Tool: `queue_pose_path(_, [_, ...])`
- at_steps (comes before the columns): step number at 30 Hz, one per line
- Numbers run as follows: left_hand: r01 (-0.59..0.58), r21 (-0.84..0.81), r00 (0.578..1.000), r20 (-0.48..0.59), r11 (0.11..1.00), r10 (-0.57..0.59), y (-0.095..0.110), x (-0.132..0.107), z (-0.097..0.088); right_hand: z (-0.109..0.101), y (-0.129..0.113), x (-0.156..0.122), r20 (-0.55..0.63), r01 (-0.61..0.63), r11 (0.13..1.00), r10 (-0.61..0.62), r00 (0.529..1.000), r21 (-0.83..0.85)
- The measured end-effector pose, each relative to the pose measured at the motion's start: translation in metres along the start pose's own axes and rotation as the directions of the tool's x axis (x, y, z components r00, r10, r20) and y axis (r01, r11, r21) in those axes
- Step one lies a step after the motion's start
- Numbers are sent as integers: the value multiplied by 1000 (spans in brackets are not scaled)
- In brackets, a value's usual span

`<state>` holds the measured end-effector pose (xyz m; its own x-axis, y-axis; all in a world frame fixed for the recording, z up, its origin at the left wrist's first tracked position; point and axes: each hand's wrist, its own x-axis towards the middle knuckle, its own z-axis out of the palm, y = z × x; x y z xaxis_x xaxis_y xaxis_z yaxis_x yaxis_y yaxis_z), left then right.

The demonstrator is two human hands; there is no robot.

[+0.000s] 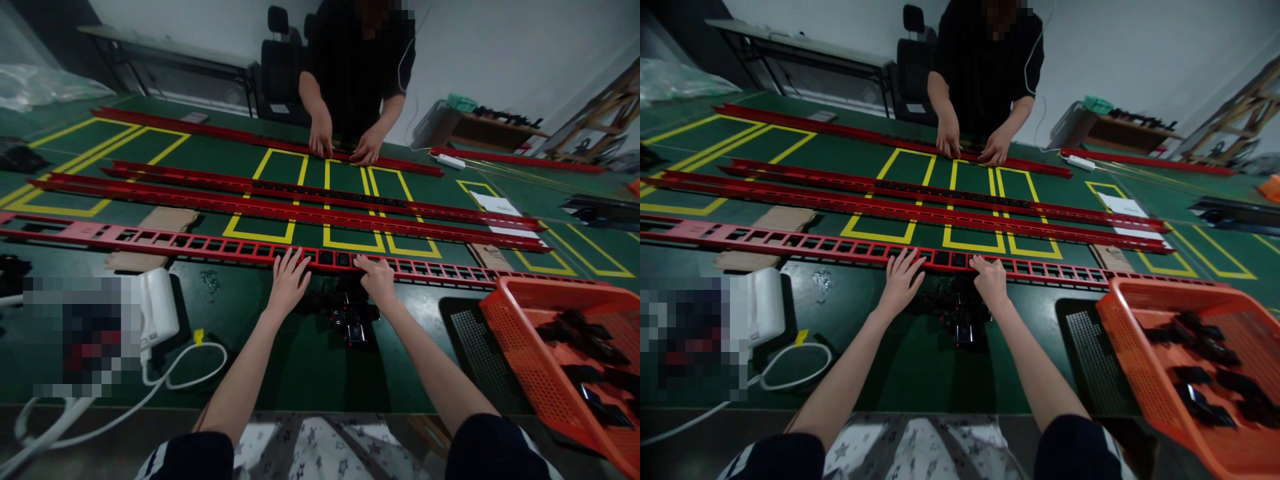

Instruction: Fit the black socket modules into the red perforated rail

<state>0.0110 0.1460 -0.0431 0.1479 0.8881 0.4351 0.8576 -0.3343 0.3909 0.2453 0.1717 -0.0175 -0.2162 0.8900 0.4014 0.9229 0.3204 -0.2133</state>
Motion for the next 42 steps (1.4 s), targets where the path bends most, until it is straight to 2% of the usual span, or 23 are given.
queue_pose_path(17, [-5, 34, 1000, -3, 999, 5, -1, -1, -1, 1, -18, -10, -38, -117, 989, 121, 992, 92])
queue_pose_path(33, [-5, 45, 1000, -6, 999, 5, -2, 0, -1, 6, -25, -12, -139, -223, 938, 266, 954, 266])
queue_pose_path(37, [-7, 33, 1000, -14, 999, 8, -4, 0, -1, -4, -19, -9, -52, -216, 929, 242, 969, 300])
queue_pose_path(40, [-11, 29, 1000, -12, 1000, 11, -4, 0, -1, -21, -13, -6, 75, -166, 926, 149, 986, 339])
queue_pose_path(42, [-13, 28, 1000, -9, 1000, 14, -4, 0, -1, -32, -14, -5, 115, -123, 929, 88, 989, 349])
